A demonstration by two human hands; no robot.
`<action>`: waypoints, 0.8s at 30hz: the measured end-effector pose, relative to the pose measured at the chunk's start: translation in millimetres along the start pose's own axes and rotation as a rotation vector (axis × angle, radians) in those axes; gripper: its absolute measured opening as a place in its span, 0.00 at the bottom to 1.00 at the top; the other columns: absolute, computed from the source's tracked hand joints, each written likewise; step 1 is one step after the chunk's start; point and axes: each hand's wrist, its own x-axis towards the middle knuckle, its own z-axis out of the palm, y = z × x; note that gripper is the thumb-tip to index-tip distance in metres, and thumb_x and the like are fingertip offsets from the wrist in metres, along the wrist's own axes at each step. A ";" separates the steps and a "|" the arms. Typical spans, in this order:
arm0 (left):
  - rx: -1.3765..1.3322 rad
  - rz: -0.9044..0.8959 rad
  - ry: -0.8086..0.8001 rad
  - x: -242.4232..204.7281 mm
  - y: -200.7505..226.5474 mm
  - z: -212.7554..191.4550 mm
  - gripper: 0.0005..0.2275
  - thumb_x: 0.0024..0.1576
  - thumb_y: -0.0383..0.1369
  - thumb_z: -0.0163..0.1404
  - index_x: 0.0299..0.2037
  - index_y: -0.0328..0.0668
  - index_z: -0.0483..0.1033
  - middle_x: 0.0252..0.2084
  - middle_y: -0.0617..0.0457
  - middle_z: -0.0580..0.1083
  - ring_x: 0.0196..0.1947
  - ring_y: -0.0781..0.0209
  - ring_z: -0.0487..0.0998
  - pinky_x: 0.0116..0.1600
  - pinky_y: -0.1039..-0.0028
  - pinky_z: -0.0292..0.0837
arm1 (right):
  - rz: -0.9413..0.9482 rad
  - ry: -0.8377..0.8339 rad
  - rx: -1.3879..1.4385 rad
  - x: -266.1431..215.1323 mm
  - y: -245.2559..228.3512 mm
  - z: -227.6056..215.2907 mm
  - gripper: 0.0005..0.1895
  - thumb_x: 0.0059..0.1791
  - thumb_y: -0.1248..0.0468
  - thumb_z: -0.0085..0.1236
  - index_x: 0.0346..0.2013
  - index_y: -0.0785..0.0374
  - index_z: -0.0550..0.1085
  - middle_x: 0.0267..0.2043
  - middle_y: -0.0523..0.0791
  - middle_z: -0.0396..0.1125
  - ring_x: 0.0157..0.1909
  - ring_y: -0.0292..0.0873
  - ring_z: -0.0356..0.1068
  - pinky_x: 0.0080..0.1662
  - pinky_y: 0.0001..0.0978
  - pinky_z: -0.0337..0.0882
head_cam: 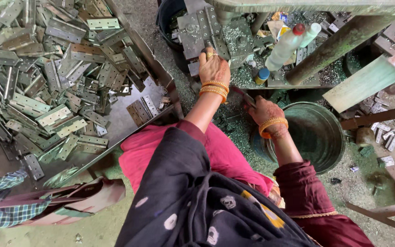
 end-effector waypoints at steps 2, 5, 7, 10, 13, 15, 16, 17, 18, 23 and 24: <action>0.014 0.022 0.028 -4.4 -2.6 7.0 0.13 0.60 0.36 0.44 0.36 0.46 0.84 0.46 0.51 0.80 0.62 0.53 0.64 0.58 0.60 0.55 | 0.060 -0.009 0.089 -11.5 3.9 24.8 0.25 0.49 0.43 0.56 0.44 0.63 0.74 0.43 0.60 0.73 0.49 0.66 0.72 0.48 0.57 0.70; 0.049 0.027 0.126 -4.1 -3.1 18.3 0.12 0.55 0.34 0.45 0.38 0.47 0.84 0.49 0.51 0.79 0.59 0.53 0.65 0.56 0.58 0.55 | 0.074 0.011 0.160 -15.2 14.4 40.7 0.26 0.48 0.43 0.57 0.42 0.63 0.75 0.42 0.60 0.73 0.48 0.66 0.71 0.48 0.57 0.70; 0.032 0.022 0.138 -3.4 -7.8 25.5 0.13 0.56 0.34 0.44 0.40 0.47 0.84 0.52 0.51 0.78 0.61 0.54 0.64 0.59 0.57 0.54 | 0.030 0.016 0.204 -10.9 16.8 42.0 0.25 0.47 0.44 0.58 0.42 0.64 0.75 0.41 0.60 0.73 0.47 0.67 0.71 0.47 0.57 0.70; -0.016 0.041 0.059 18.3 -7.3 25.7 0.13 0.62 0.34 0.43 0.45 0.46 0.83 0.57 0.49 0.76 0.66 0.53 0.63 0.66 0.57 0.52 | 0.013 0.034 0.177 11.8 18.1 23.8 0.26 0.48 0.44 0.58 0.43 0.65 0.75 0.41 0.61 0.73 0.47 0.67 0.71 0.46 0.57 0.71; 0.036 0.001 -0.022 11.4 -9.8 32.8 0.14 0.62 0.35 0.43 0.47 0.41 0.81 0.59 0.48 0.74 0.65 0.52 0.63 0.62 0.57 0.54 | 0.084 -0.004 0.051 2.8 17.3 30.8 0.27 0.51 0.43 0.58 0.42 0.67 0.76 0.43 0.63 0.72 0.48 0.67 0.71 0.47 0.58 0.71; 0.028 -0.052 0.101 12.2 -6.3 29.0 0.14 0.63 0.35 0.43 0.49 0.40 0.81 0.59 0.48 0.75 0.65 0.52 0.63 0.63 0.57 0.54 | 0.037 0.026 0.118 -3.0 18.7 33.9 0.24 0.51 0.46 0.57 0.42 0.67 0.76 0.42 0.64 0.72 0.49 0.67 0.71 0.47 0.57 0.71; 0.020 -0.045 0.105 14.5 -5.8 24.5 0.14 0.63 0.35 0.43 0.49 0.40 0.81 0.60 0.49 0.74 0.65 0.52 0.63 0.63 0.58 0.54 | 0.025 0.054 0.142 -4.1 18.7 34.7 0.24 0.50 0.48 0.57 0.45 0.67 0.76 0.42 0.63 0.72 0.47 0.68 0.71 0.46 0.58 0.71; 0.006 -0.036 0.109 13.9 -3.1 22.1 0.14 0.62 0.36 0.44 0.49 0.41 0.81 0.61 0.49 0.73 0.65 0.52 0.63 0.63 0.58 0.54 | 0.016 0.083 0.161 -6.5 21.7 35.2 0.24 0.48 0.49 0.57 0.48 0.66 0.75 0.41 0.63 0.72 0.46 0.68 0.71 0.45 0.59 0.70; -0.008 -0.028 0.113 13.8 -0.5 19.4 0.15 0.62 0.36 0.44 0.50 0.41 0.82 0.61 0.49 0.73 0.65 0.52 0.63 0.62 0.58 0.54 | 0.006 0.112 0.179 -8.2 25.8 35.2 0.26 0.46 0.50 0.57 0.50 0.65 0.75 0.41 0.62 0.72 0.45 0.69 0.71 0.44 0.59 0.69; 0.116 0.008 -0.032 16.2 -15.6 7.1 0.15 0.60 0.35 0.42 0.50 0.46 0.80 0.67 0.50 0.67 0.70 0.48 0.57 0.65 0.51 0.48 | 0.006 0.034 0.105 1.0 23.9 34.7 0.26 0.50 0.45 0.58 0.42 0.68 0.76 0.41 0.62 0.72 0.48 0.66 0.72 0.47 0.56 0.71; 0.171 0.002 -0.086 19.3 -19.5 4.5 0.15 0.59 0.35 0.42 0.50 0.48 0.80 0.68 0.51 0.66 0.70 0.49 0.55 0.67 0.50 0.45 | 0.016 0.030 0.021 3.8 21.3 34.2 0.27 0.51 0.44 0.58 0.41 0.69 0.76 0.42 0.62 0.72 0.48 0.65 0.72 0.47 0.56 0.72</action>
